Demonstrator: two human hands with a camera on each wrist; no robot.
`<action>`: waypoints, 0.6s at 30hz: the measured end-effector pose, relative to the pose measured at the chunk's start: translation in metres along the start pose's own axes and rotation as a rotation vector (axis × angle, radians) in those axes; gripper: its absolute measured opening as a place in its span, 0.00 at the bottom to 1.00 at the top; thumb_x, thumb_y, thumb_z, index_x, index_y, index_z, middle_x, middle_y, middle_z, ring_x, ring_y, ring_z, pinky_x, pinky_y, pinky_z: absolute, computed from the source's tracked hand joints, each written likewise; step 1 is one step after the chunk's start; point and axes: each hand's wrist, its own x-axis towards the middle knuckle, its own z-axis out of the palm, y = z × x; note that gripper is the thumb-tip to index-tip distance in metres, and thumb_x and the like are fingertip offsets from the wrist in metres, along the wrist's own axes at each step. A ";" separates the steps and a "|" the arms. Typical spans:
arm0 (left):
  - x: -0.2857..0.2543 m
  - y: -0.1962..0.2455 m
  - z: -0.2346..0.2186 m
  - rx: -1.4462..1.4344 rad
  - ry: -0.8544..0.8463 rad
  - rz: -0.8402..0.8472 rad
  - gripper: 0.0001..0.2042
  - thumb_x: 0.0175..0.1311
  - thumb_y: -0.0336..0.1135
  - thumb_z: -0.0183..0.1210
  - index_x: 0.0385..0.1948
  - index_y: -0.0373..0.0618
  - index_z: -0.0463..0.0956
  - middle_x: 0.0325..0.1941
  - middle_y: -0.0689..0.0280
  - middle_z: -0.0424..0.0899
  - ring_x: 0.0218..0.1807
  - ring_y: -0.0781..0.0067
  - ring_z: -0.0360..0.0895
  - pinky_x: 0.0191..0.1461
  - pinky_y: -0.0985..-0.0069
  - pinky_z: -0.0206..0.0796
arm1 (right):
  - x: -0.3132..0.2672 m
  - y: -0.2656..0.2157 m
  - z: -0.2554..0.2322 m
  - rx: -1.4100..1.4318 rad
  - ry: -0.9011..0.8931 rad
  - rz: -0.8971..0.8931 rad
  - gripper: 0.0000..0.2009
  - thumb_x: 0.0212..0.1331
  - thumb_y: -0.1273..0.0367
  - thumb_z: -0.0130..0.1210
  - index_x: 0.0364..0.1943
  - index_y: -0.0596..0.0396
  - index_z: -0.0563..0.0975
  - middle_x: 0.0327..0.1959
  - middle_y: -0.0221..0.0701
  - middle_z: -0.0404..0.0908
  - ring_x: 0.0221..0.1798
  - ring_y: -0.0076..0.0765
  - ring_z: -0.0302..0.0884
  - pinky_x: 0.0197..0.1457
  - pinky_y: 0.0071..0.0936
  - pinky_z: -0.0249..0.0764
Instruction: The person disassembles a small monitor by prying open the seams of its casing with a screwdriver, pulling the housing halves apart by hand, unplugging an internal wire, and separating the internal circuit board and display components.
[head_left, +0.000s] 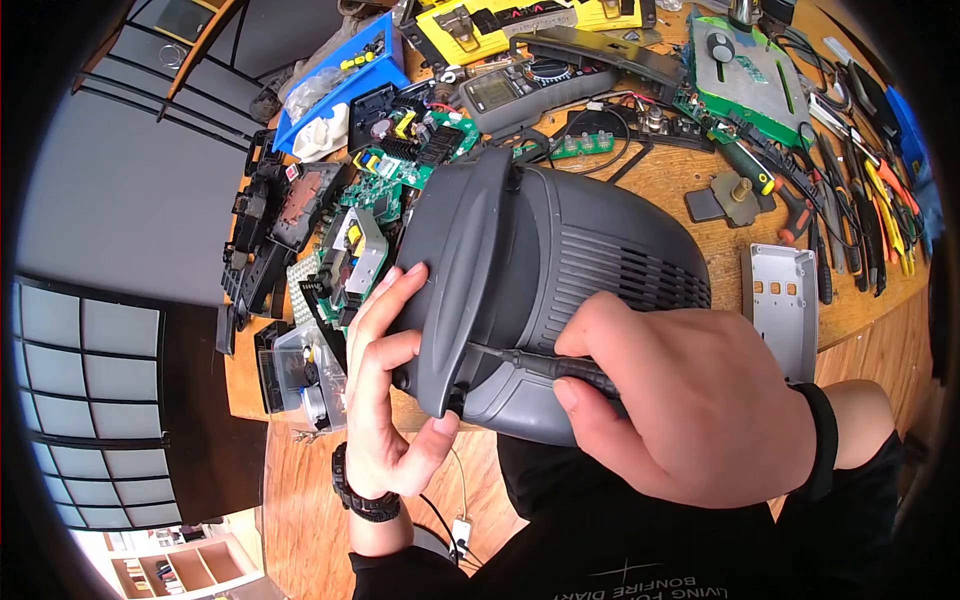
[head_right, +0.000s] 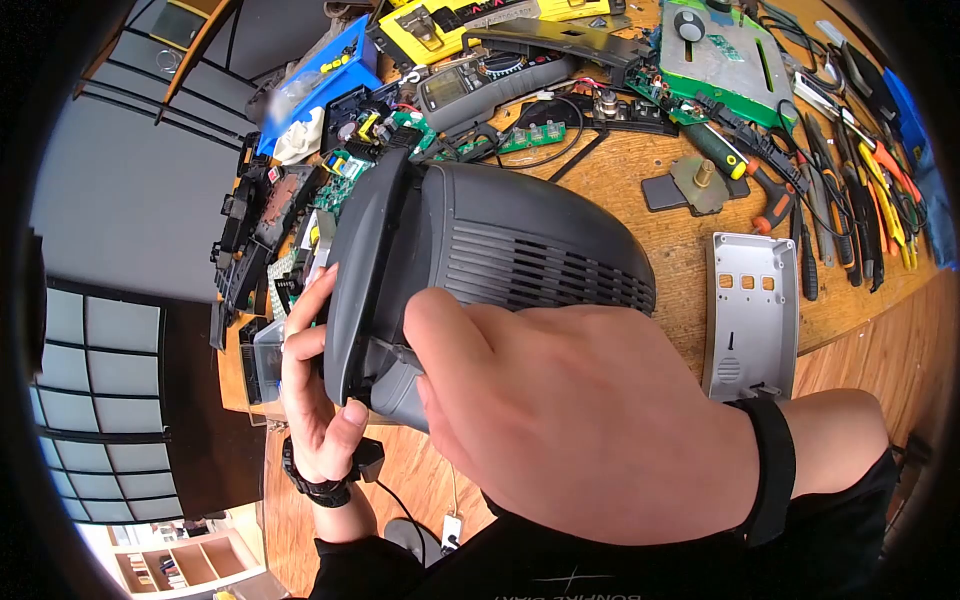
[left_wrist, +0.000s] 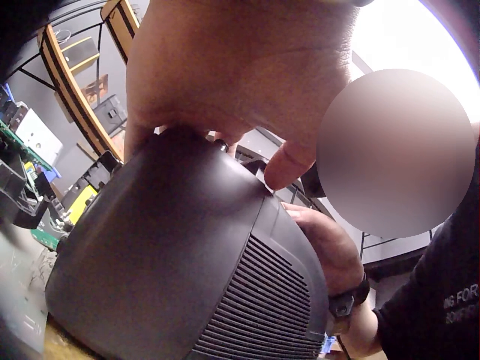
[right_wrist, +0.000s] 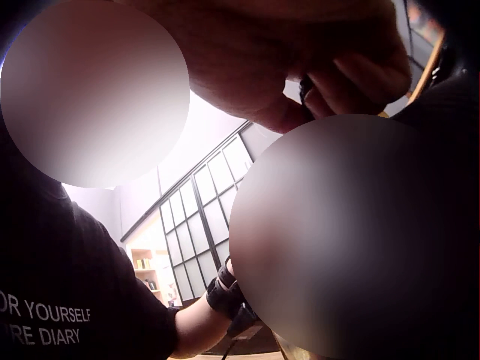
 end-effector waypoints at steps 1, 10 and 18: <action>0.001 0.000 0.000 0.011 -0.007 0.007 0.21 0.45 0.37 0.58 0.44 0.41 0.70 0.69 0.42 0.66 0.73 0.38 0.57 0.74 0.46 0.44 | 0.000 0.000 0.001 -0.001 0.002 0.001 0.10 0.57 0.71 0.59 0.39 0.57 0.71 0.23 0.35 0.77 0.23 0.46 0.77 0.26 0.36 0.70; -0.001 -0.001 0.002 0.004 0.004 0.010 0.21 0.47 0.38 0.59 0.45 0.42 0.69 0.69 0.42 0.66 0.73 0.37 0.58 0.74 0.46 0.44 | 0.000 -0.003 0.002 -0.045 0.013 0.018 0.09 0.58 0.69 0.59 0.38 0.56 0.72 0.20 0.33 0.76 0.20 0.44 0.76 0.24 0.35 0.68; 0.000 -0.001 0.001 -0.003 0.002 0.014 0.21 0.50 0.40 0.59 0.45 0.42 0.70 0.69 0.42 0.67 0.73 0.37 0.57 0.74 0.46 0.44 | 0.003 -0.001 0.005 -0.085 0.085 -0.040 0.11 0.56 0.69 0.62 0.39 0.56 0.74 0.22 0.34 0.76 0.23 0.43 0.77 0.26 0.35 0.70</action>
